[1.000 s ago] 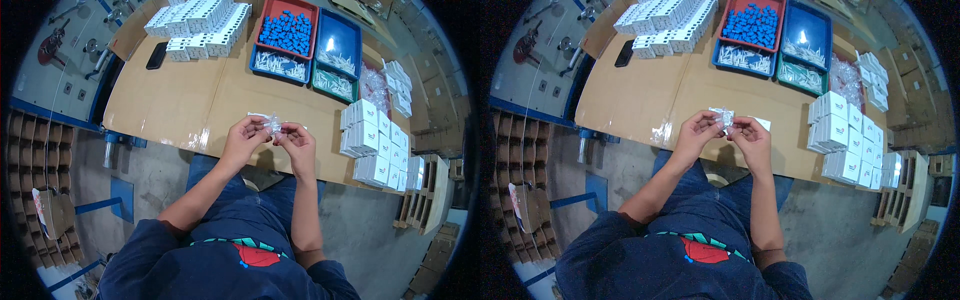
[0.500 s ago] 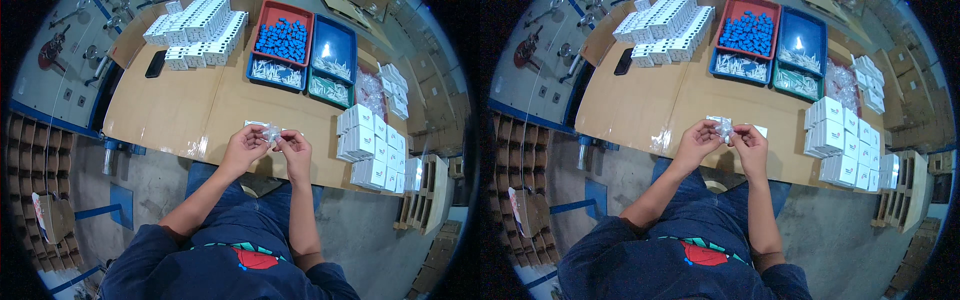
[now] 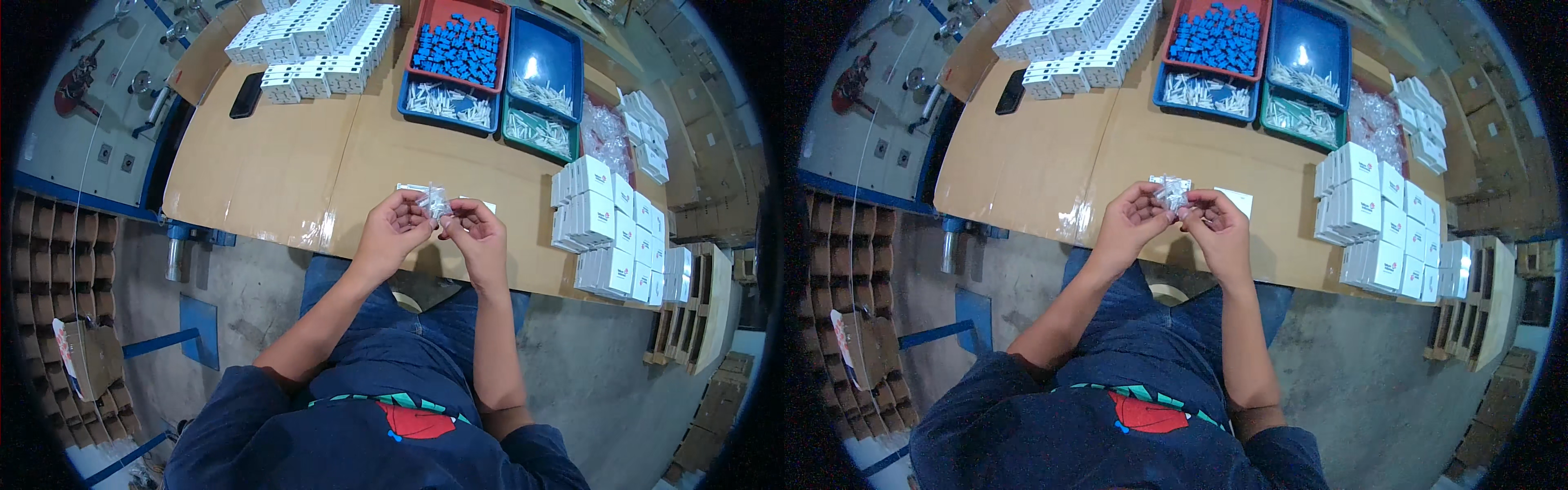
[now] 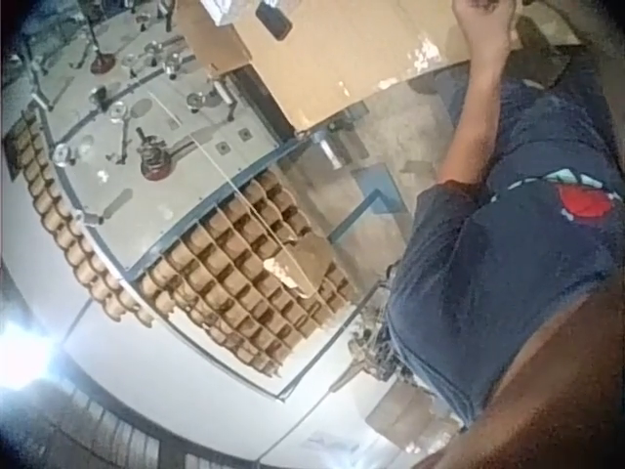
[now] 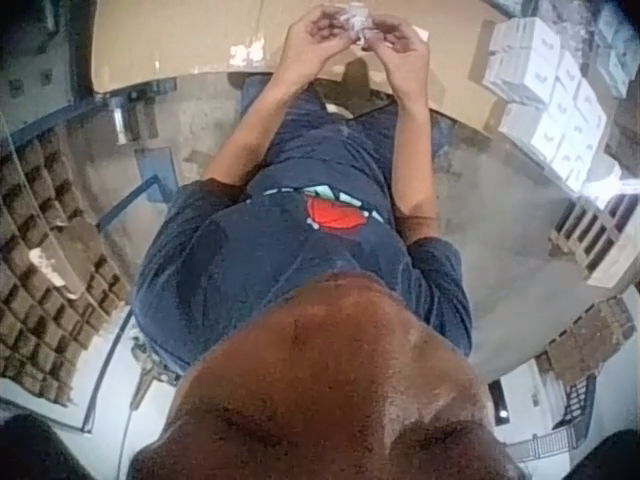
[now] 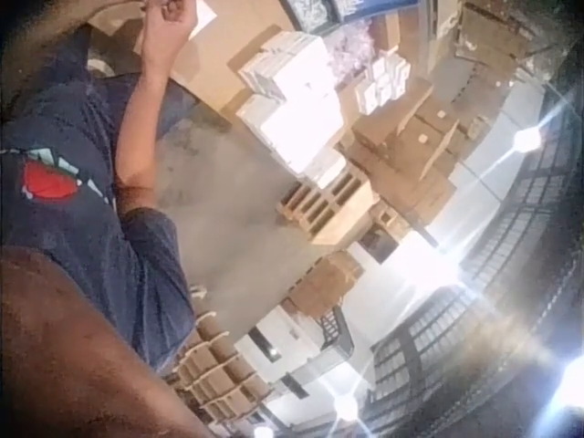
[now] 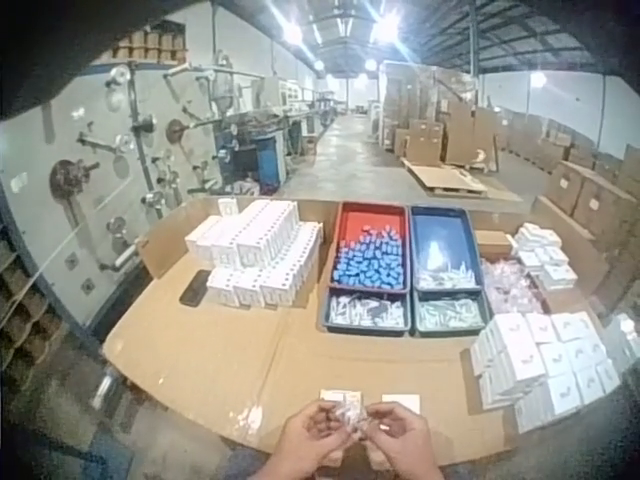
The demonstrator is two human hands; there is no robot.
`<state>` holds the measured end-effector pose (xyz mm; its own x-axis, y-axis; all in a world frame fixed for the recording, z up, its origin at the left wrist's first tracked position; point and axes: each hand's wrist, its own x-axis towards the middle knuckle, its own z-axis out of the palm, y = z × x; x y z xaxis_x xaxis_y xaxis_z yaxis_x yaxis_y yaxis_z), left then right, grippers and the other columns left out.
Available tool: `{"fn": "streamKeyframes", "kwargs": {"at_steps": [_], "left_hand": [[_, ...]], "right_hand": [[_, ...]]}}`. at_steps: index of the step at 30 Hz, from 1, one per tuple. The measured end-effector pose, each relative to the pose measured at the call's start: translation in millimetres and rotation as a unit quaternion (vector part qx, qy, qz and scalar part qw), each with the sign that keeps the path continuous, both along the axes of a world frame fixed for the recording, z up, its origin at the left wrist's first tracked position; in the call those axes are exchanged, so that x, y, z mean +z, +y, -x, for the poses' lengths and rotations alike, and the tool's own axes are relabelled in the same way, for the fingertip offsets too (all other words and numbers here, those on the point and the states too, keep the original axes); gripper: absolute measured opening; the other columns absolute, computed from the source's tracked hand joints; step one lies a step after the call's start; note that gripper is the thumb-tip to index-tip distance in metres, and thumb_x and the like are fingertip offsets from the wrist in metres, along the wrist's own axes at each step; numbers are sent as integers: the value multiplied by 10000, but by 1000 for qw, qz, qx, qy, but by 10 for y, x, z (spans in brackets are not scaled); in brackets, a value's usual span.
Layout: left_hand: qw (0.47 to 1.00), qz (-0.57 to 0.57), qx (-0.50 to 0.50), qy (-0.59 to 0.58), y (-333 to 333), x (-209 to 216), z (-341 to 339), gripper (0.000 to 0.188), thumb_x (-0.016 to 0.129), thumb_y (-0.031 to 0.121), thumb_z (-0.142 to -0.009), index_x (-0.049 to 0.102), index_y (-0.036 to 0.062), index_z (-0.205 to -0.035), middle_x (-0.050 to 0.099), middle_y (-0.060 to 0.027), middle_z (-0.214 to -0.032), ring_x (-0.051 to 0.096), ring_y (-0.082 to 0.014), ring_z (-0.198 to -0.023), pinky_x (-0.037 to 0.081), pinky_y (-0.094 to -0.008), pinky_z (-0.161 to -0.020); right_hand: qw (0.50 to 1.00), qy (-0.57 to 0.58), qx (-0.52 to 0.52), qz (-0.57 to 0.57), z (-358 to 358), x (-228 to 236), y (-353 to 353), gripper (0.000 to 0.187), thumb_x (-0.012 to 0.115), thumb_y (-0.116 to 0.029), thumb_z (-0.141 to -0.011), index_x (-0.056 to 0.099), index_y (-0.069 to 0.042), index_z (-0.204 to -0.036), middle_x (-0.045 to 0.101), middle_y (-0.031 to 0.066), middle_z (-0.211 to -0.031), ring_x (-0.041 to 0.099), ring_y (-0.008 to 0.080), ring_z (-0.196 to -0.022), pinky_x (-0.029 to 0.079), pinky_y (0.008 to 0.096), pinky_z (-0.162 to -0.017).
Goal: Assembling and packaging products into small white boxes at a workbench.
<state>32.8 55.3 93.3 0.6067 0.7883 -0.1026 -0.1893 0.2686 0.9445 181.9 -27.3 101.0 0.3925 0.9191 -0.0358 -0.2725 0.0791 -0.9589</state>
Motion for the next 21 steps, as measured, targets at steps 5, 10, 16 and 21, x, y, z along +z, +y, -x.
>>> {"fn": "streamKeyframes", "kwargs": {"at_steps": [5,10,16,21], "left_hand": [[1000,3,-4,-14,-59,100,1,383,734,11,-890,569,-9,-1234,656,-60,-1016,642,-104,-942,535,-253,-851],[1000,-11,1,-1,-44,17,-4,377,723,8,-898,567,-7,-1241,658,-60,-1028,641,-97,-938,530,-243,-845],[1000,-1,14,10,-4,-1,-7,373,684,-24,-899,544,-14,-1246,658,-68,-1059,645,-113,-967,535,-258,-859],[1000,3,9,5,4,2,3,387,644,-52,-891,517,-13,-1254,649,-82,-1100,648,-144,-1010,547,-285,-877]], "right_hand": [[1000,0,-12,2,3,-41,-11,233,647,30,-943,640,34,-1176,665,53,-1005,644,106,-885,574,253,-781],[1000,1,2,20,-12,-64,-22,252,651,34,-939,640,43,-1191,660,49,-1019,634,101,-893,566,247,-786],[1000,-7,14,6,-5,-53,-9,268,684,35,-915,643,52,-1180,665,44,-1023,617,82,-872,521,220,-788],[999,-22,34,3,14,-42,-9,253,697,46,-897,657,40,-1147,665,29,-991,608,66,-851,512,214,-773]]}}
